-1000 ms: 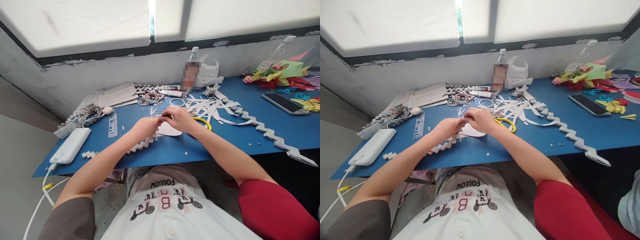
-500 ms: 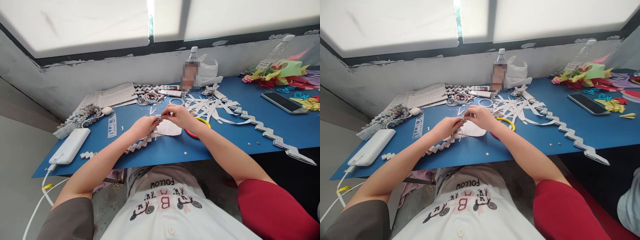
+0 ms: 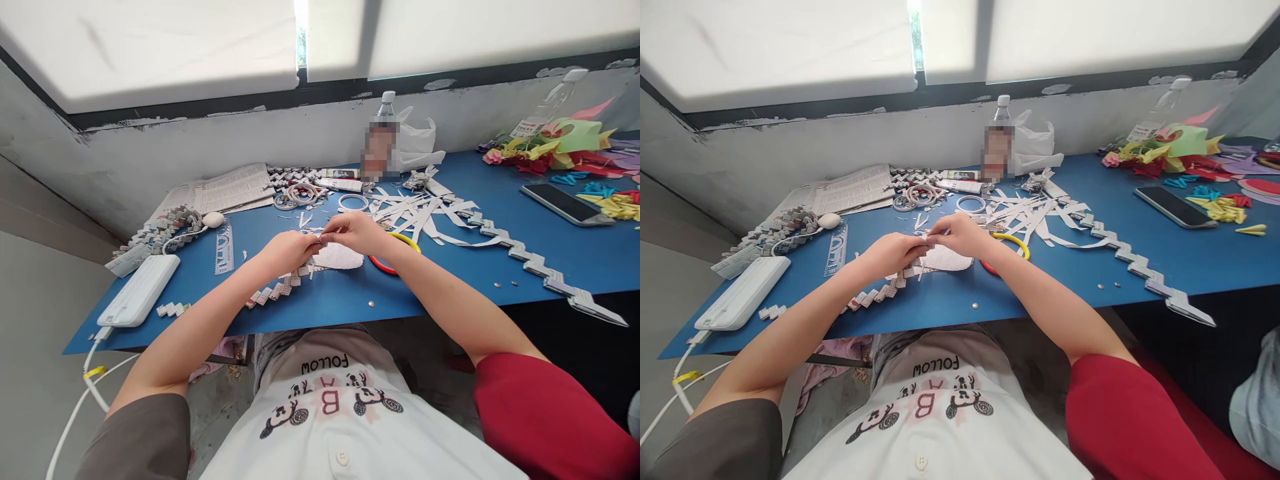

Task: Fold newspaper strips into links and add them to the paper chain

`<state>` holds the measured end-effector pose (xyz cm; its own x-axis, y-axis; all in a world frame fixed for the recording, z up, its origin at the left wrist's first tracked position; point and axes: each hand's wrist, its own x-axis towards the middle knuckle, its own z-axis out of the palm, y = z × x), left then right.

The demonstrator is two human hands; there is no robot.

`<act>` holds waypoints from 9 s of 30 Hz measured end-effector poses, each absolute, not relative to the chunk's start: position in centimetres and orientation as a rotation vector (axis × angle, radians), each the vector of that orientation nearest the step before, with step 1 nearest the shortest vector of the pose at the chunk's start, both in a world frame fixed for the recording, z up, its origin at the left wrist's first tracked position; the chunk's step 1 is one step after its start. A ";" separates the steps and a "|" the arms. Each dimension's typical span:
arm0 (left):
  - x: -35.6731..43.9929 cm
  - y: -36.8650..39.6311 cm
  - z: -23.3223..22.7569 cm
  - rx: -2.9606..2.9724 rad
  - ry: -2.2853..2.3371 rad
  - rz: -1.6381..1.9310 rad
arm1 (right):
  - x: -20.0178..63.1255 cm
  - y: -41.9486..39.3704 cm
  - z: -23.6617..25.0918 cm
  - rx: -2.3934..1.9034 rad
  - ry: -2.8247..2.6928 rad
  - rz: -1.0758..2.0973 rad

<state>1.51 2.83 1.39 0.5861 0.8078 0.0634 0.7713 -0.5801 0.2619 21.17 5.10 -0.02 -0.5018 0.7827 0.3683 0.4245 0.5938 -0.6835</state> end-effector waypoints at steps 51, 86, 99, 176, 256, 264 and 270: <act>-3.4 5.8 3.4 1.671 1.116 0.188 | 24.4 7.9 0.8 -1.086 -1.257 1.025; -1.6 5.2 1.3 2.469 1.365 0.262 | 19.3 6.4 -3.1 -1.128 -1.931 1.258; -0.4 4.7 0.0 2.535 1.501 0.246 | 20.6 6.4 -1.5 -1.633 -2.280 0.772; 0.7 2.5 0.2 2.821 1.505 -0.150 | 22.0 5.2 -0.7 -1.277 -2.664 0.466; -1.7 4.6 1.0 2.556 1.138 0.095 | 26.3 6.3 0.8 -1.464 -2.542 0.663; -1.3 3.7 1.4 2.700 1.149 -0.084 | 25.0 5.2 0.3 -1.454 -2.791 0.182; -1.4 3.4 1.5 2.743 1.089 -0.104 | 24.7 4.7 0.3 -1.523 -2.806 0.191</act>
<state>-1.39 3.36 1.46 0.7280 0.6724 -0.1338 0.6856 -0.7127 0.1483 24.72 4.67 0.29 -0.5453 0.8314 -0.1068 0.8382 0.5398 -0.0772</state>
